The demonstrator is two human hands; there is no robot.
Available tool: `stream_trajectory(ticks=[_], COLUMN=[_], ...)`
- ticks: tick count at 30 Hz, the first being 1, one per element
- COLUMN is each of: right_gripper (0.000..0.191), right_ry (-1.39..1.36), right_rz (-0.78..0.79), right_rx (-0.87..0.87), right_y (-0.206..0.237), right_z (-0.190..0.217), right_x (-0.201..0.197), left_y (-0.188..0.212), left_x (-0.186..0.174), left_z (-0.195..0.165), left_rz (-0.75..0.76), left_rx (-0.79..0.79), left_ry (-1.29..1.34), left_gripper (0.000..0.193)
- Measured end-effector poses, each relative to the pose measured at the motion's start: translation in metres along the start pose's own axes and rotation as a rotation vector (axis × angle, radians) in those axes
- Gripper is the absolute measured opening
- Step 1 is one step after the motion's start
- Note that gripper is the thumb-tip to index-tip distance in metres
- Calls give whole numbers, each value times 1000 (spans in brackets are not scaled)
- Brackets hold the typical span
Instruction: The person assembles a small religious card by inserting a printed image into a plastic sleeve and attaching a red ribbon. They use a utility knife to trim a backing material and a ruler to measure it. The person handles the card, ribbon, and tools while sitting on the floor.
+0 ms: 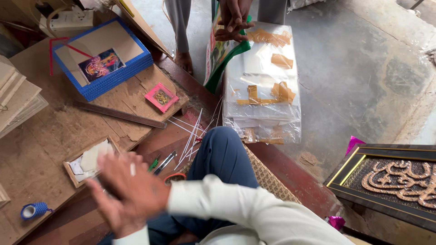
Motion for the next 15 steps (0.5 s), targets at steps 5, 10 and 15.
stream_trajectory(ticks=[5,10,15], right_gripper=[83,109,109], right_ry=[925,-76,-151], right_rz=[377,-85,-11], right_rx=[-248,-162,-154], right_y=[54,-54,9], right_z=[34,6,36], right_x=[-2,-46,-34], left_y=[-11,19,4], left_x=[-3,34,15], left_z=[-27,18,-18], left_rz=[25,91,-19], left_rx=[47,-8,7], left_ry=[-35,19,17], left_gripper=[88,92,91])
Point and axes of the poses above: each hand's wrist, its own y-axis away from the middle knuckle, its own x-axis out of the palm, z = x × y, the point moved 1 cm from there along -y, towards the middle knuckle, and after that the axes turned 6 degrees about z, right-handed, at the moved point
